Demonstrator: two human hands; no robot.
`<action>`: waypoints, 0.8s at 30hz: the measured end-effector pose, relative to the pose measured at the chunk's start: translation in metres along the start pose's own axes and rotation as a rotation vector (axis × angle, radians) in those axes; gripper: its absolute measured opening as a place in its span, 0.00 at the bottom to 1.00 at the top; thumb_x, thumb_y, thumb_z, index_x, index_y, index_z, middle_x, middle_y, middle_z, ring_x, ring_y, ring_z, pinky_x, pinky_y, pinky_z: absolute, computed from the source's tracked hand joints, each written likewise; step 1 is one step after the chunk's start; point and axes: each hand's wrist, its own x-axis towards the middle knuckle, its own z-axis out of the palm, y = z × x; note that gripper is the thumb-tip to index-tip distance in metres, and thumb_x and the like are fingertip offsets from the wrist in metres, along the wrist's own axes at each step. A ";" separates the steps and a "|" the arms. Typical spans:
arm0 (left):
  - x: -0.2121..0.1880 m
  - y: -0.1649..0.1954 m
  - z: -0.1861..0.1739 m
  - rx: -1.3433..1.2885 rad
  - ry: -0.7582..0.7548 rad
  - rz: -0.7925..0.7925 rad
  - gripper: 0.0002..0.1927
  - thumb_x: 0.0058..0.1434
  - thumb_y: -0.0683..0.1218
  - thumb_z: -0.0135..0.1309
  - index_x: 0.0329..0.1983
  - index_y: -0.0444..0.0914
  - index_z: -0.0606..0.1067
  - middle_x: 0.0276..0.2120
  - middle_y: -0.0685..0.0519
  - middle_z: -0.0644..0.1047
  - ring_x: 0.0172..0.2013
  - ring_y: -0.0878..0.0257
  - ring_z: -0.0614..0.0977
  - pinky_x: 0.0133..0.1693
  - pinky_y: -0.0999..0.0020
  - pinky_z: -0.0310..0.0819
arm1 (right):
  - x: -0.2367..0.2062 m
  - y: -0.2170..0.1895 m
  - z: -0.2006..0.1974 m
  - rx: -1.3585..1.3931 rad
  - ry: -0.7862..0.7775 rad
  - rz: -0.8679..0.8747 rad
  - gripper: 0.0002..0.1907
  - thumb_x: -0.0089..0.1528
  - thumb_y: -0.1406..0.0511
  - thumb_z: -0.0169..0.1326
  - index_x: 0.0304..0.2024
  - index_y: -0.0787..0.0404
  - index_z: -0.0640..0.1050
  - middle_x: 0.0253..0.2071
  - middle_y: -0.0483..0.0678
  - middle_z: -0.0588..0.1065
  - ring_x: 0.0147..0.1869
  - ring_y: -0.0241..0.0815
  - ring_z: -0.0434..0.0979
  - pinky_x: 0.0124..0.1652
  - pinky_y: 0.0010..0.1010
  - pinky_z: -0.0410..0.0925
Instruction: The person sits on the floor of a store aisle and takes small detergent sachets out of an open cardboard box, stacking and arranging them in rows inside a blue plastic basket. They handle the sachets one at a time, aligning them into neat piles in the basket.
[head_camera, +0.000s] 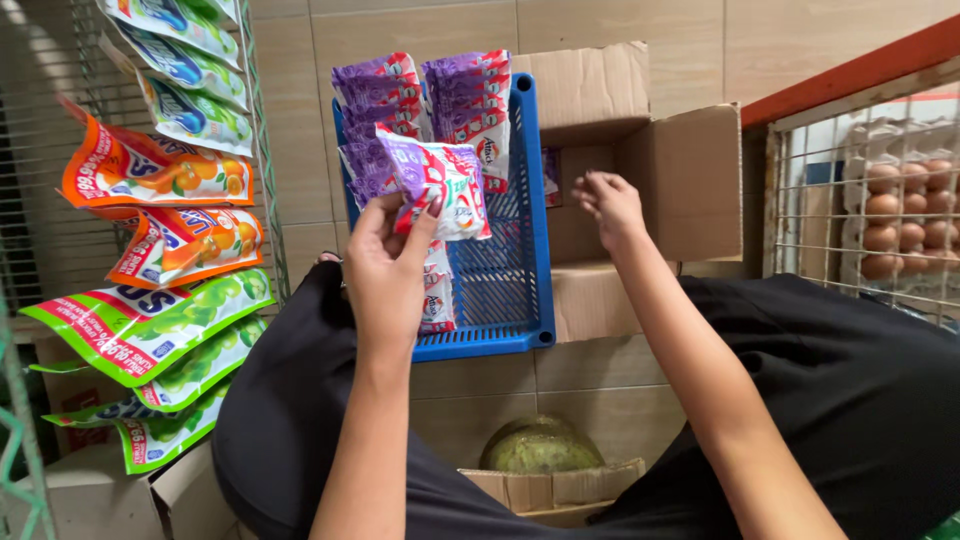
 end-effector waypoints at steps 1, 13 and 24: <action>0.000 0.003 -0.001 0.050 0.018 0.003 0.11 0.67 0.39 0.58 0.51 0.30 0.75 0.42 0.53 0.82 0.41 0.73 0.81 0.45 0.77 0.75 | 0.007 0.009 -0.002 -0.039 0.009 0.030 0.11 0.68 0.65 0.56 0.50 0.65 0.77 0.42 0.50 0.81 0.41 0.39 0.82 0.36 0.26 0.72; 0.025 0.014 -0.018 0.284 0.084 -0.088 0.11 0.66 0.42 0.61 0.47 0.31 0.77 0.36 0.56 0.83 0.35 0.75 0.79 0.41 0.78 0.73 | 0.035 0.042 0.041 -0.275 0.152 0.018 0.20 0.59 0.66 0.62 0.53 0.58 0.74 0.38 0.48 0.80 0.35 0.39 0.79 0.33 0.30 0.71; 0.036 0.002 -0.024 0.335 0.128 -0.009 0.06 0.67 0.40 0.57 0.43 0.33 0.74 0.33 0.56 0.79 0.32 0.74 0.78 0.36 0.77 0.72 | 0.031 0.033 0.060 -0.320 0.135 0.073 0.12 0.61 0.66 0.54 0.46 0.64 0.79 0.34 0.48 0.79 0.34 0.40 0.77 0.33 0.32 0.70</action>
